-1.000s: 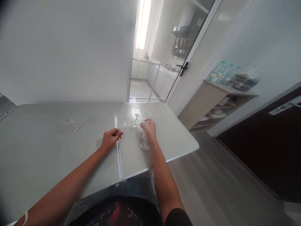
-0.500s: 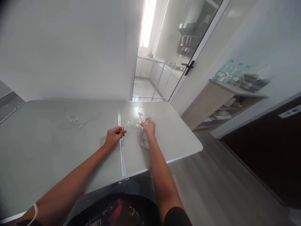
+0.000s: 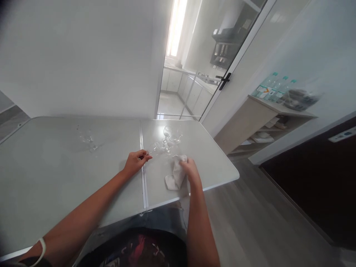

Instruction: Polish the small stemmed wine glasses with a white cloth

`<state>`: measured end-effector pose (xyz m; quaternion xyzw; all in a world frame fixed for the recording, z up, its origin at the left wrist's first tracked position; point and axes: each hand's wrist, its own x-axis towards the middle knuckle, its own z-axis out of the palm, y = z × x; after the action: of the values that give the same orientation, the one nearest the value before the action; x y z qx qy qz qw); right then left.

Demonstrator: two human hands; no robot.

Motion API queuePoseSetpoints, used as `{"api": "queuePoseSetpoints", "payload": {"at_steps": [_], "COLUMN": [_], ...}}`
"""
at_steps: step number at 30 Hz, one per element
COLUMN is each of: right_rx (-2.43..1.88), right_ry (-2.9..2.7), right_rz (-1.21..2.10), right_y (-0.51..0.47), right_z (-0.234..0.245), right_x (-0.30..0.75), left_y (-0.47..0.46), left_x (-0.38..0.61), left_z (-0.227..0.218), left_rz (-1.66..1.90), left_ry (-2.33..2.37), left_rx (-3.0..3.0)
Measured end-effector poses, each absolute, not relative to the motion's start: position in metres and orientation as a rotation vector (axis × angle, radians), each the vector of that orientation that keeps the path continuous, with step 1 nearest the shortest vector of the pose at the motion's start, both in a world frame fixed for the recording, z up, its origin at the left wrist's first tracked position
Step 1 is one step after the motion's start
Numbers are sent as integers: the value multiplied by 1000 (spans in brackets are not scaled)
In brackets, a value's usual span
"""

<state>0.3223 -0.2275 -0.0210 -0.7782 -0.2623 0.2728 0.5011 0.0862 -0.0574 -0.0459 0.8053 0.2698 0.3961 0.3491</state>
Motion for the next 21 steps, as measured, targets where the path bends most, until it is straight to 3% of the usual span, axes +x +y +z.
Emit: {"api": "queuePoseSetpoints", "payload": {"at_steps": [6, 15, 21], "right_rx": [-1803, -1493, -1385], "right_ry": [-672, -1288, -1458], "right_rz": [-164, 441, 340], "right_y": [-230, -213, -210], "right_z": [18, 29, 32], "right_x": [261, 253, 262], "left_y": [-65, -60, -49], "left_x": [86, 76, 74], "left_z": [-47, -37, -16], "left_rz": [964, 1113, 1077], "left_ry": [634, 486, 613], "left_rx": [2384, 2603, 2666]}}
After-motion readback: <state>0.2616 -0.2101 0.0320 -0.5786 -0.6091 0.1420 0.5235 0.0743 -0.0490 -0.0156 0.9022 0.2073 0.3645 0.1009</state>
